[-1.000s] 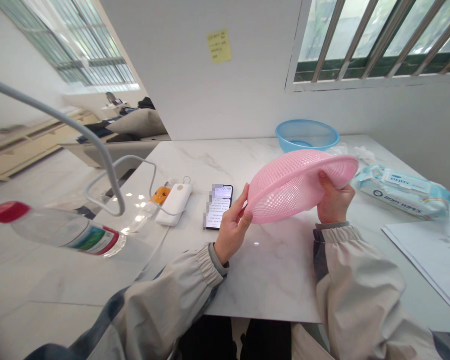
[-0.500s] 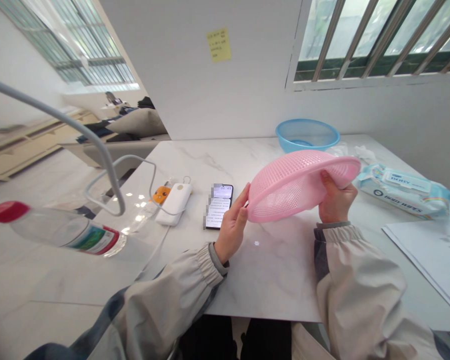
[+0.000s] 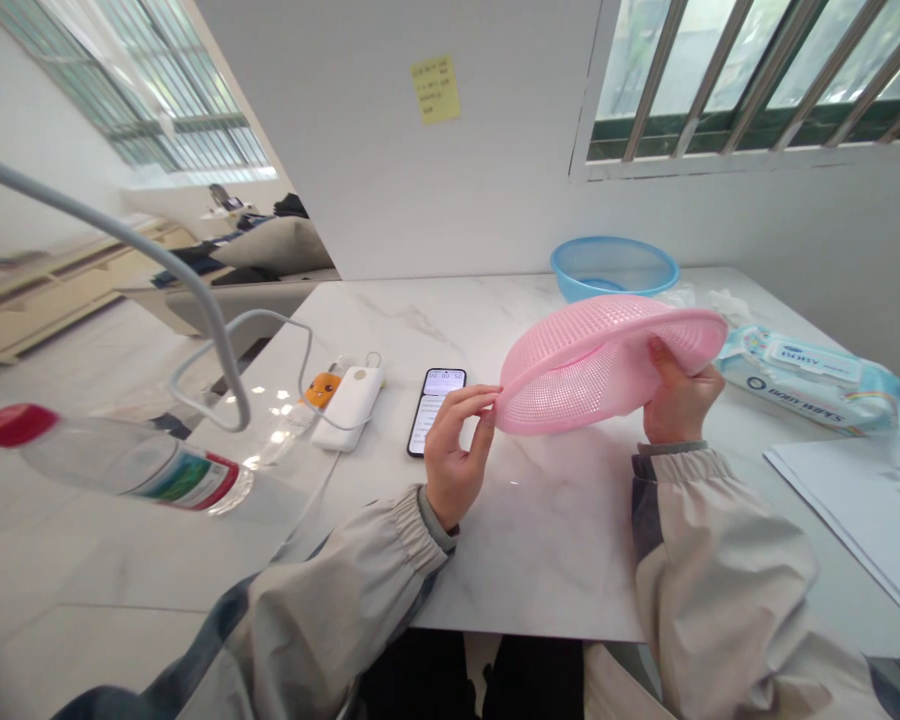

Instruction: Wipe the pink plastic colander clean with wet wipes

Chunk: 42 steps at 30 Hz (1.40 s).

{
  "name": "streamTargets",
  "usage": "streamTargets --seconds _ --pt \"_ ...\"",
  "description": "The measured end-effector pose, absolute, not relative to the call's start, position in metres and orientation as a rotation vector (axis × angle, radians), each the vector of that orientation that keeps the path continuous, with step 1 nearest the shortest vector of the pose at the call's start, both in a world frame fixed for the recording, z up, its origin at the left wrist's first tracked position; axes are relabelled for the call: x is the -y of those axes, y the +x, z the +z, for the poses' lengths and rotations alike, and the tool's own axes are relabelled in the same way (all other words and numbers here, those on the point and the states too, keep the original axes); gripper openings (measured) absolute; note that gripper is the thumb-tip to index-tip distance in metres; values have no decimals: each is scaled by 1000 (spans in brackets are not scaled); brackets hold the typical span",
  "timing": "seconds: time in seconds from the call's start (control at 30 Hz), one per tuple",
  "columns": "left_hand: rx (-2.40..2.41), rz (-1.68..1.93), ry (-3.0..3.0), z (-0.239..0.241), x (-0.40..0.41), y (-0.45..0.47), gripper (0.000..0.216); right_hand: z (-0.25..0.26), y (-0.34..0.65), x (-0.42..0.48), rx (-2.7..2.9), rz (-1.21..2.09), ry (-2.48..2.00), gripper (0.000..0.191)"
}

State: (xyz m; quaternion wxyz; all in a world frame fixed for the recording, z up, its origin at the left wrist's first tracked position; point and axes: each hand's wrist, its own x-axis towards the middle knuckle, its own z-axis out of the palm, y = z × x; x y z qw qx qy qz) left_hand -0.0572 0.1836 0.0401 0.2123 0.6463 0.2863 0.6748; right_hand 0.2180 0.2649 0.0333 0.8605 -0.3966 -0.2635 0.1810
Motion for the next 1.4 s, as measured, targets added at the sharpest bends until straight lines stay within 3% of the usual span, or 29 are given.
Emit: streamTargets --seconds 0.3,0.6,1.4 --pt "-883 1856 1814 41 -185 -57 4 33 222 -265 556 331 -863 30" --pt "-798 1813 1811 42 -184 -57 5 26 222 -269 550 404 -832 35" --pt "-679 1549 1642 28 -189 -52 33 18 217 -270 528 573 -904 43"
